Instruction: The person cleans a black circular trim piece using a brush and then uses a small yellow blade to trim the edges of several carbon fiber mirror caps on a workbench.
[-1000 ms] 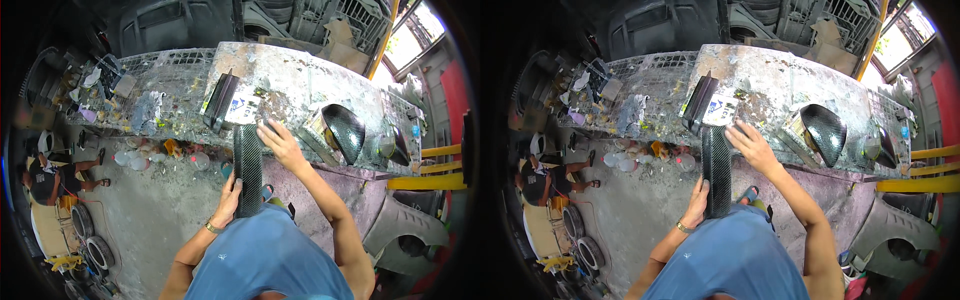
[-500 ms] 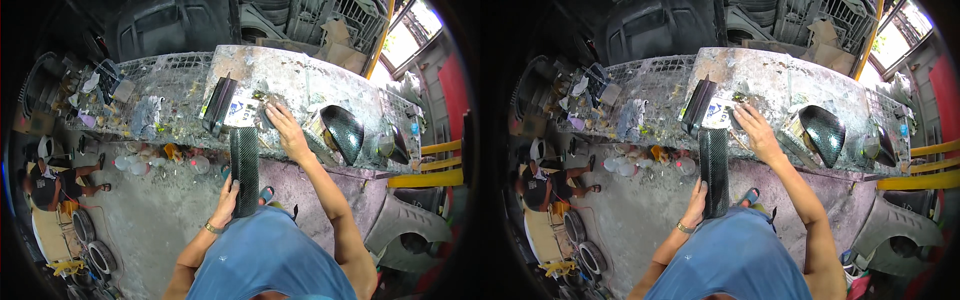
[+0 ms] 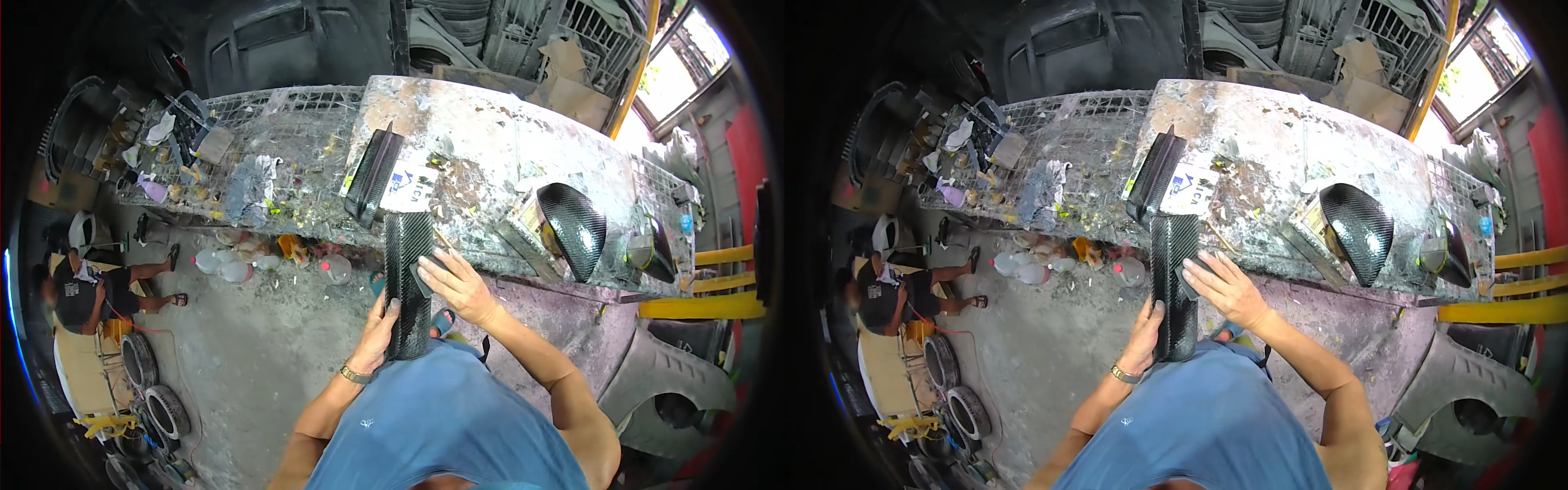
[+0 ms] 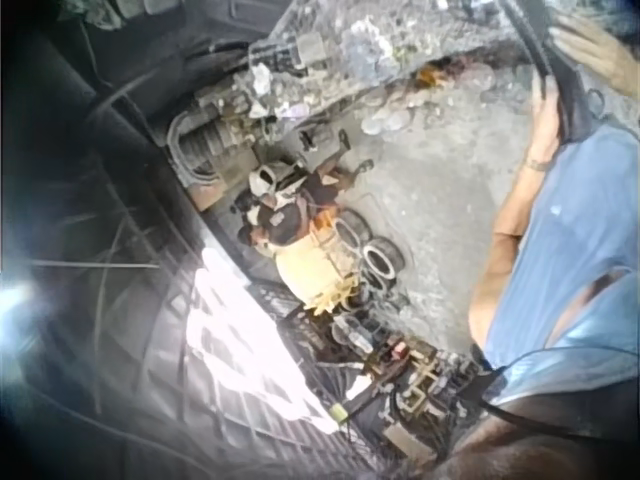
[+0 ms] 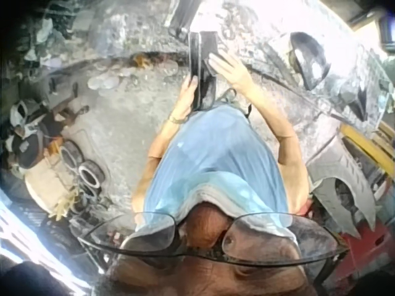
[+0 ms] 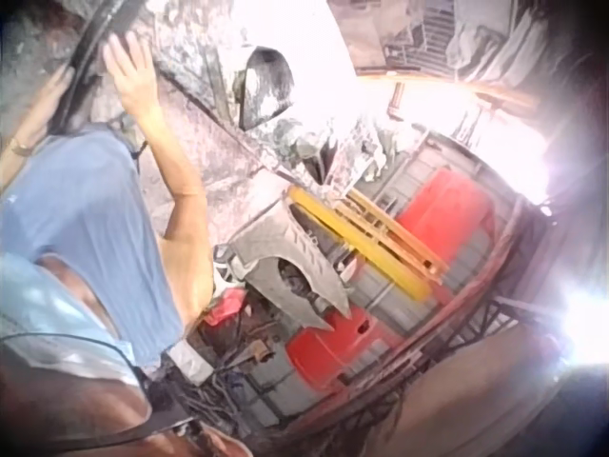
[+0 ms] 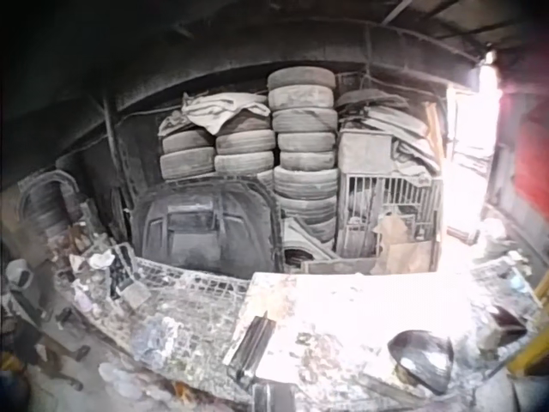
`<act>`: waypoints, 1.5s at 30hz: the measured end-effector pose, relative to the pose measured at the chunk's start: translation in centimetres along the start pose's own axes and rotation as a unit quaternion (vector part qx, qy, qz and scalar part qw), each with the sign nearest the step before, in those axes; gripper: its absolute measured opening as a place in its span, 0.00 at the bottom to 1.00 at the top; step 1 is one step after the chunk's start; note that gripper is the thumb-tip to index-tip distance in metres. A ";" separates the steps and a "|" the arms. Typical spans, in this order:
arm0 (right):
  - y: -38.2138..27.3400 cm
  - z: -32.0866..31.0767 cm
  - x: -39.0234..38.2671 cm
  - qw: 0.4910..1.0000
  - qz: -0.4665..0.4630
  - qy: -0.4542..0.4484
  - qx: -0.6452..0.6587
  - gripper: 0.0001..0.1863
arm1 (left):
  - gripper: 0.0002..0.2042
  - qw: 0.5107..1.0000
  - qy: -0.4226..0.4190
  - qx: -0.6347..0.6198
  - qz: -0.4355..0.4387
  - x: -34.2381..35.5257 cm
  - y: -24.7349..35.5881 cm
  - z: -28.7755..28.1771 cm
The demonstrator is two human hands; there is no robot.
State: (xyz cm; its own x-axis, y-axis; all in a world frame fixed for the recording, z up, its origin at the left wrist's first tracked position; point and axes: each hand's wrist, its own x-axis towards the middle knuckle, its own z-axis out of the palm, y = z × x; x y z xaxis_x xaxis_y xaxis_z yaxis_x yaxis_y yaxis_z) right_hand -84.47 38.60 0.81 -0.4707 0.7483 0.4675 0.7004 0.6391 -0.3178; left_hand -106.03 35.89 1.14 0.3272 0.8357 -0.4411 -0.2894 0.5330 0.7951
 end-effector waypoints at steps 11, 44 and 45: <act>7.5 -1.1 5.6 0.977 0.149 0.078 0.131 0.29 | 0.27 0.998 0.029 0.043 -0.036 2.0 -1.4 -1.9; 6.4 -2.4 0.7 0.990 0.078 0.008 -0.117 0.28 | 0.24 0.999 -0.018 -0.005 -0.031 3.8 2.0 6.0; 6.8 -3.1 2.3 0.994 0.091 0.027 -0.056 0.29 | 0.24 0.999 -0.020 -0.004 -0.029 3.5 1.7 6.0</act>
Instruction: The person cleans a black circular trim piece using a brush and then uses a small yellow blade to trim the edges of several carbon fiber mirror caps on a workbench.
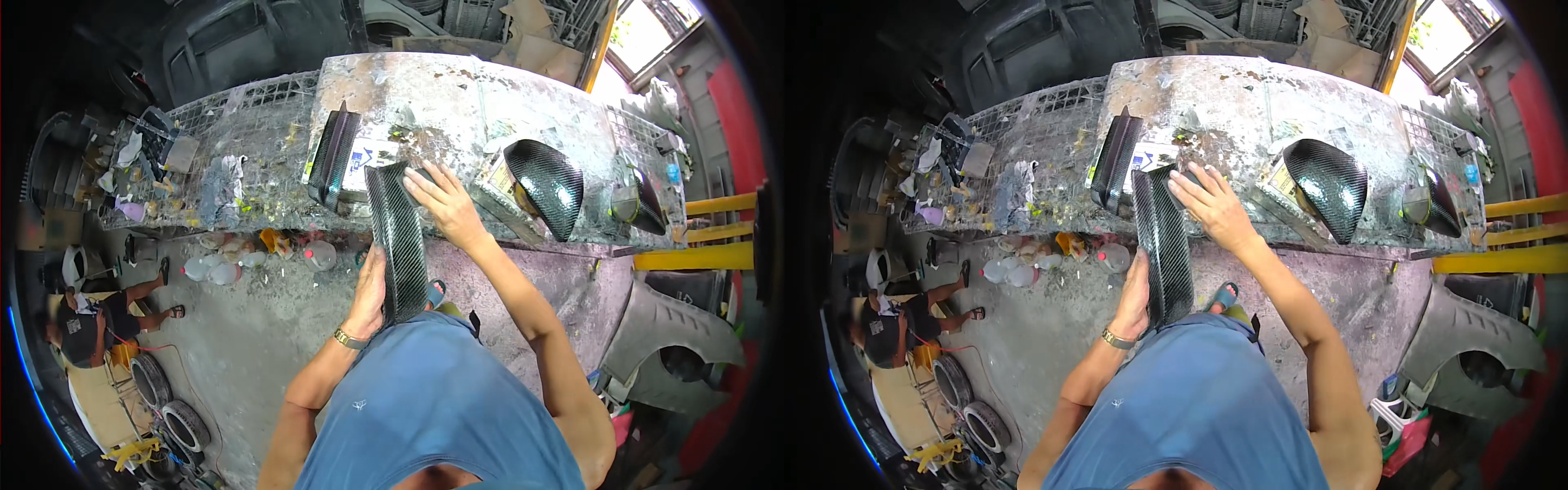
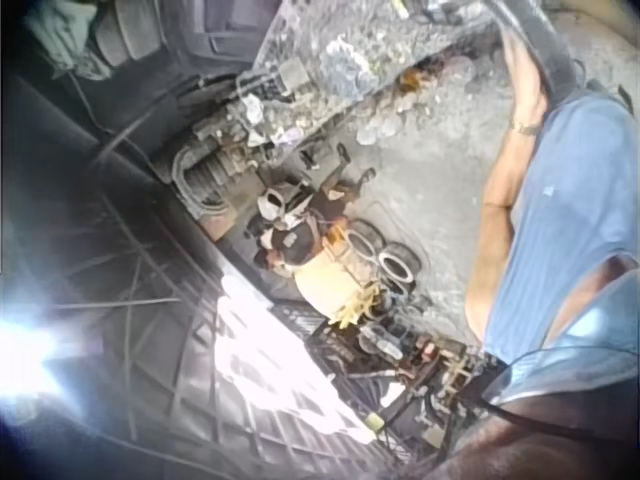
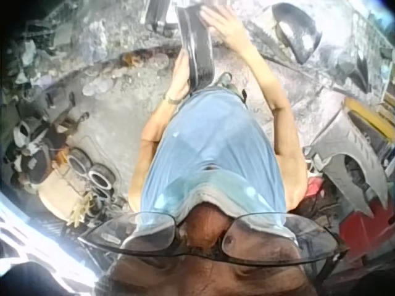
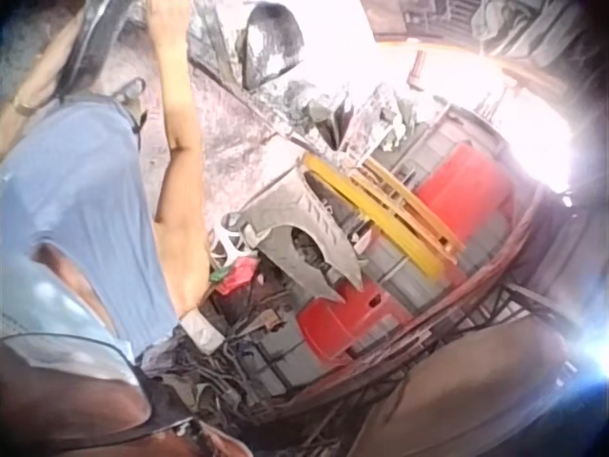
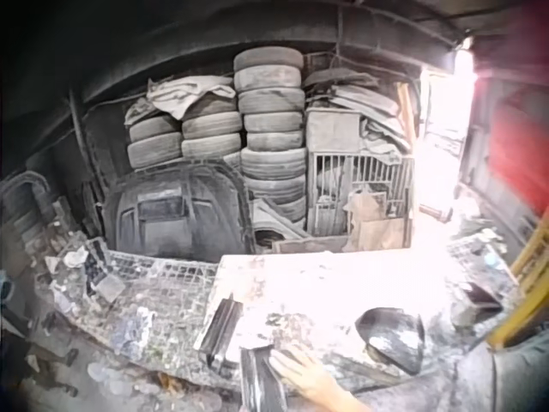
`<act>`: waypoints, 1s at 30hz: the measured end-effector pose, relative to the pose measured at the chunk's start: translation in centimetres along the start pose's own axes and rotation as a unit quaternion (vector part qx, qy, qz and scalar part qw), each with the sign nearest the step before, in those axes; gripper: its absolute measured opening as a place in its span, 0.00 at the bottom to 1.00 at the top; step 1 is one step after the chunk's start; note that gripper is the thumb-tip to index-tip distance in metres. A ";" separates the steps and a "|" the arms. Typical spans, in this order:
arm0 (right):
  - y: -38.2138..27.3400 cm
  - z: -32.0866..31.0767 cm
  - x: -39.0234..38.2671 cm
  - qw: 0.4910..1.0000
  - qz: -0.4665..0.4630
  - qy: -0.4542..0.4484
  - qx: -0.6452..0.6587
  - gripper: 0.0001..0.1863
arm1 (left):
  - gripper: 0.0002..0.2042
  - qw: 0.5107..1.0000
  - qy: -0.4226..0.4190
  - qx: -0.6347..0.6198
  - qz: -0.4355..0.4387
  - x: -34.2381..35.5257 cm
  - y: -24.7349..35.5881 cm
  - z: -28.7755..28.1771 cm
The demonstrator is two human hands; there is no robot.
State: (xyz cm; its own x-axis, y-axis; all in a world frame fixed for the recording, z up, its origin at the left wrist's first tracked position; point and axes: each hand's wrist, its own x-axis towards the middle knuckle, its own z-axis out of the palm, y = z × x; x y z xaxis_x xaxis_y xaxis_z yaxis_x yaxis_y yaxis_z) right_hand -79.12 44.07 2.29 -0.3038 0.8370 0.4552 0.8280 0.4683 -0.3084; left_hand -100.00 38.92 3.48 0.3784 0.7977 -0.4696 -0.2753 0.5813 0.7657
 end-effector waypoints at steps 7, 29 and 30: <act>-2.8 0.8 -4.7 0.998 -0.062 0.016 -0.002 0.21 | 0.26 0.999 0.041 0.024 0.013 -0.6 -0.6 -1.9; -0.4 -1.4 -4.1 0.581 0.404 0.141 0.692 0.19 | 0.30 1.000 0.020 0.009 0.004 1.6 0.2 -3.0; -1.6 -1.8 -4.7 0.574 0.410 0.141 0.695 0.19 | 0.28 0.999 0.030 0.004 0.027 1.9 0.6 -2.1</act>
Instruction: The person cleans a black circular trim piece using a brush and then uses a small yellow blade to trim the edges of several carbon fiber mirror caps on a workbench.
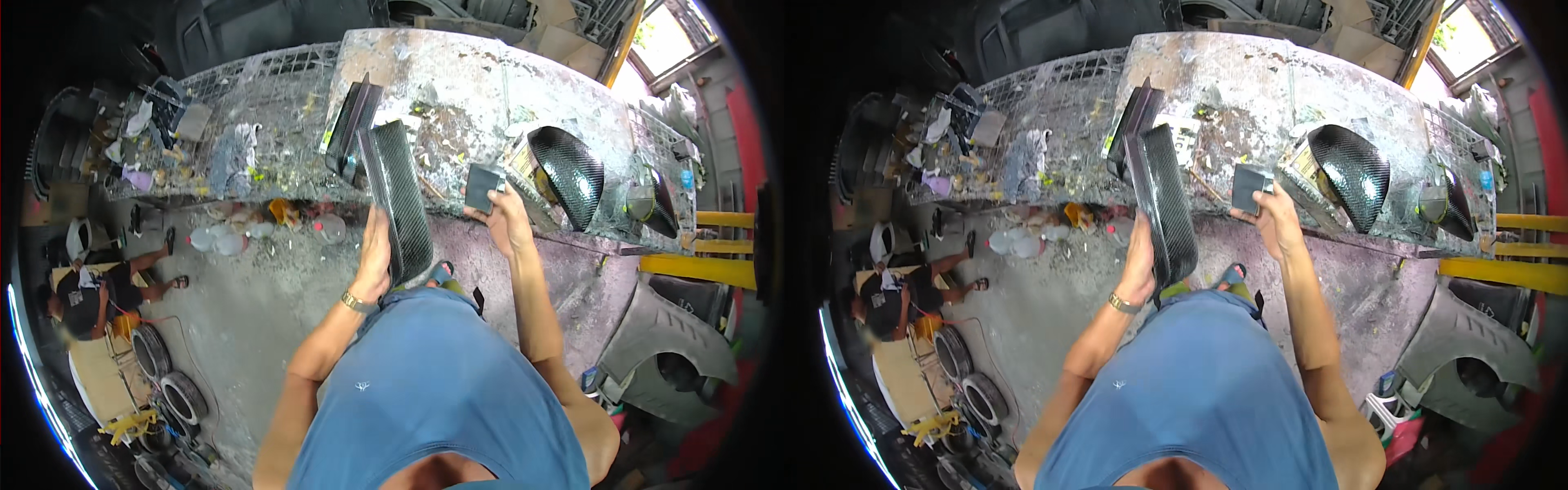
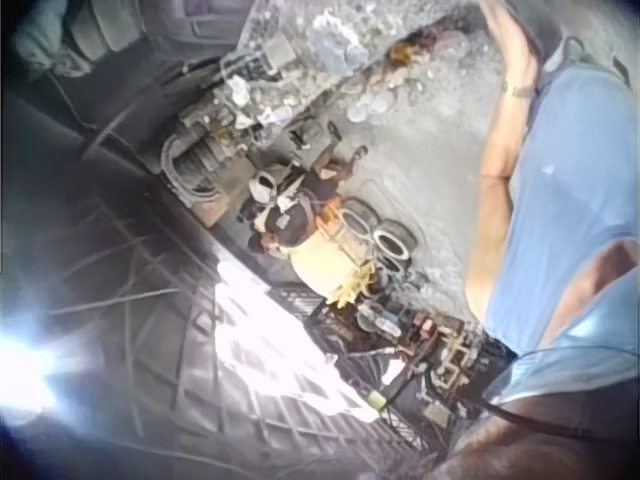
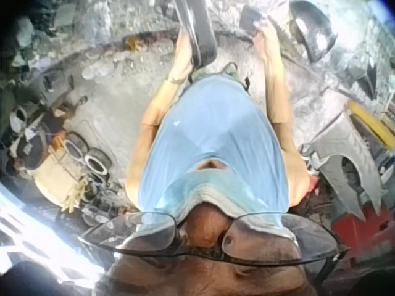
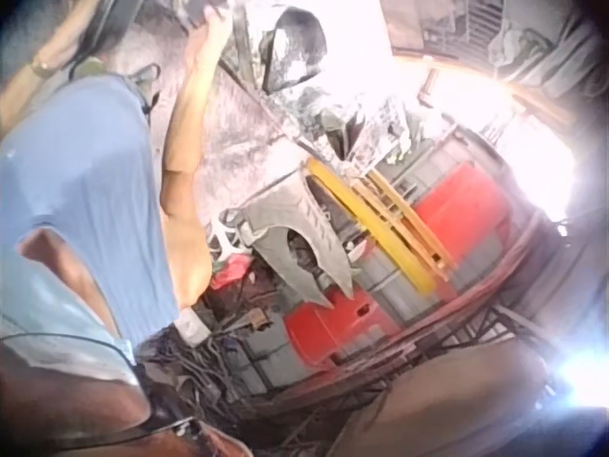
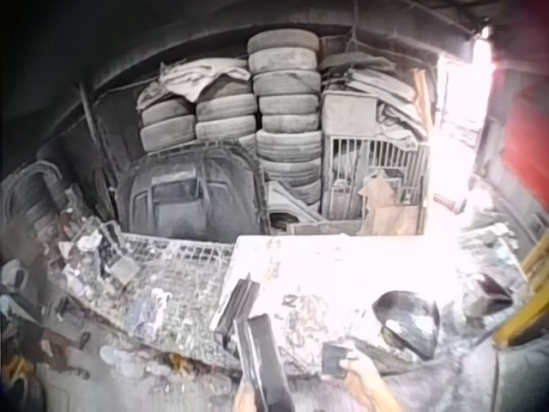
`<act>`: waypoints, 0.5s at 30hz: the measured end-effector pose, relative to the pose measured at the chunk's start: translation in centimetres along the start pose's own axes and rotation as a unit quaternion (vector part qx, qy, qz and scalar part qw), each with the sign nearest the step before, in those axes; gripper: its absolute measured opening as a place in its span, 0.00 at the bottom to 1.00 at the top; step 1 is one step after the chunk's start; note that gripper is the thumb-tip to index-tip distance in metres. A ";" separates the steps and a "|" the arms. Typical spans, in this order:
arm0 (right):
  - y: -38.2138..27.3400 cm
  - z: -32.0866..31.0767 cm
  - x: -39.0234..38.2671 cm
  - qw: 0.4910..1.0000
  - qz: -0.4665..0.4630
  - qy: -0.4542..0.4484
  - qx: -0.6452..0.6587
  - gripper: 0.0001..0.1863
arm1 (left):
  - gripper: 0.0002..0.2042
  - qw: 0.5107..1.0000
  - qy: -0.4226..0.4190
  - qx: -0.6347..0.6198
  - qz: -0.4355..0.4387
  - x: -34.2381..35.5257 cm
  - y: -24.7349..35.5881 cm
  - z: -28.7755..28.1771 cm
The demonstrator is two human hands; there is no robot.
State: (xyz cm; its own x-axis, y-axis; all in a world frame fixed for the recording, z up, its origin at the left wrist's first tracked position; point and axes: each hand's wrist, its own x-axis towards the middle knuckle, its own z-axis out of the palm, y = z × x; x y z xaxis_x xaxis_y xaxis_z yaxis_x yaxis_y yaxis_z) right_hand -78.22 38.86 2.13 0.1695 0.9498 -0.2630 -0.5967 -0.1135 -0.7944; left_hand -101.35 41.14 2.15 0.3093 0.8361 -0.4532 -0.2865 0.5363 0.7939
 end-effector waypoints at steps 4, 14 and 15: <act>1.4 -0.1 -3.6 1.000 0.016 0.003 -0.024 0.18 | 0.29 0.998 -0.026 -0.037 0.035 1.5 0.9 1.3; -0.4 2.3 -2.5 0.987 -0.075 0.030 -0.142 0.15 | 0.26 0.997 -0.015 -0.031 0.068 2.1 -0.2 4.1; -0.4 2.5 -1.9 0.980 -0.081 0.034 -0.177 0.13 | 0.27 0.998 -0.030 -0.039 0.041 1.9 -0.1 4.3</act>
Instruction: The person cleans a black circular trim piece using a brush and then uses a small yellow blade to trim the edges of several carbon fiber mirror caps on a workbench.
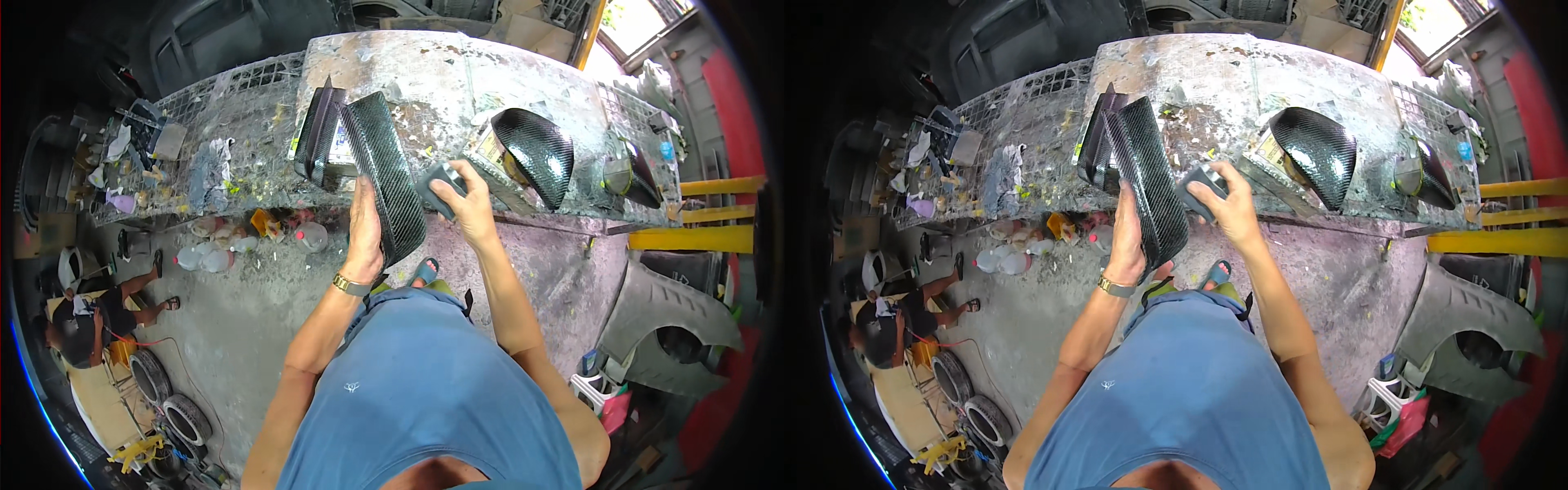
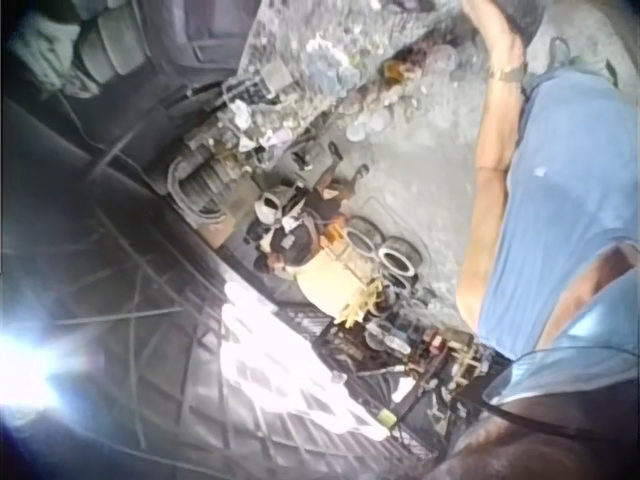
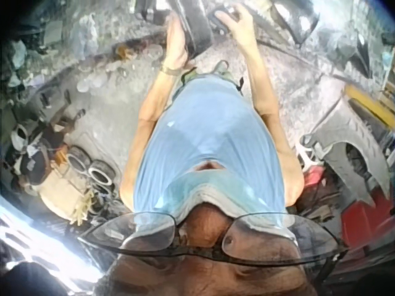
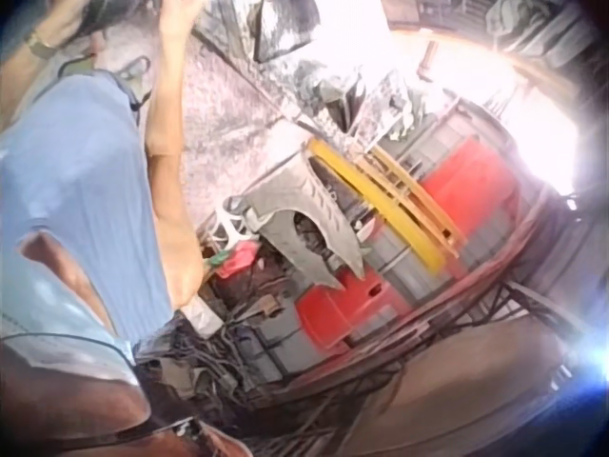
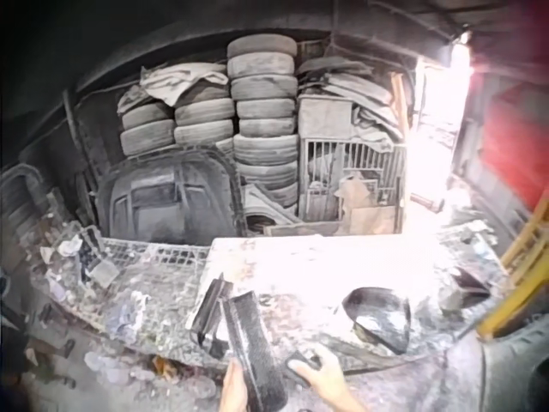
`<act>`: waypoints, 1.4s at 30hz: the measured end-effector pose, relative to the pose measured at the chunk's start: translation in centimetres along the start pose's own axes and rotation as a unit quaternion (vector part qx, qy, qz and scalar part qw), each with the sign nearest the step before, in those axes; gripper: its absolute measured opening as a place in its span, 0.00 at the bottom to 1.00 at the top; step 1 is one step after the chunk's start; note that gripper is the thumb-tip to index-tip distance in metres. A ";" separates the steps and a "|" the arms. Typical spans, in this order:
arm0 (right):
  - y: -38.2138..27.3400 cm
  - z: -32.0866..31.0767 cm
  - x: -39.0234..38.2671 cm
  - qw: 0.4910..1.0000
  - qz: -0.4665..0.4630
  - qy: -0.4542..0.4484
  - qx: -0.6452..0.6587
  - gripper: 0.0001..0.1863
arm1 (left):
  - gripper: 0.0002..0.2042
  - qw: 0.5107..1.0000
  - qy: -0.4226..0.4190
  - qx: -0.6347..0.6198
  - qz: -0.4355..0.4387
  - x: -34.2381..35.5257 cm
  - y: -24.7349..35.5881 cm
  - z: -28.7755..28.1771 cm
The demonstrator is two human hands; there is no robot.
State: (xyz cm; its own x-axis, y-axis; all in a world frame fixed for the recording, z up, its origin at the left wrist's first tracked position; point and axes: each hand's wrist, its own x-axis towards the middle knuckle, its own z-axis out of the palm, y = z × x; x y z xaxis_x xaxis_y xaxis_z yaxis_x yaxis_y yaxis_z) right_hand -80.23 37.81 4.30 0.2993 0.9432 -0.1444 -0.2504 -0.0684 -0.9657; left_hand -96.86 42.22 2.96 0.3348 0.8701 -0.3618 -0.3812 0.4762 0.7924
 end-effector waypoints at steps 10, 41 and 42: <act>0.7 0.0 -1.8 0.999 0.028 0.022 0.005 0.15 | 0.26 0.997 -0.025 -0.053 -0.041 -0.6 -0.3 0.9; -0.1 -1.3 -3.2 0.943 -0.210 0.201 -0.161 0.19 | 0.24 0.988 -0.012 -0.152 0.030 3.7 0.0 6.8; 1.1 -1.3 -4.4 0.934 -0.227 0.201 -0.190 0.19 | 0.25 0.989 -0.031 -0.144 0.024 3.7 0.1 6.5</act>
State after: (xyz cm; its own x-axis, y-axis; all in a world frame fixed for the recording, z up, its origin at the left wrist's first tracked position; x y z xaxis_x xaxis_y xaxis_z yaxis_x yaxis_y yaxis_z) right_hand -80.62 33.13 3.64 0.6364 0.7092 0.3033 0.3083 0.1266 -0.9428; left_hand -90.07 44.63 4.84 0.3588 0.8871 -0.2904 -0.6241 0.4593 0.6321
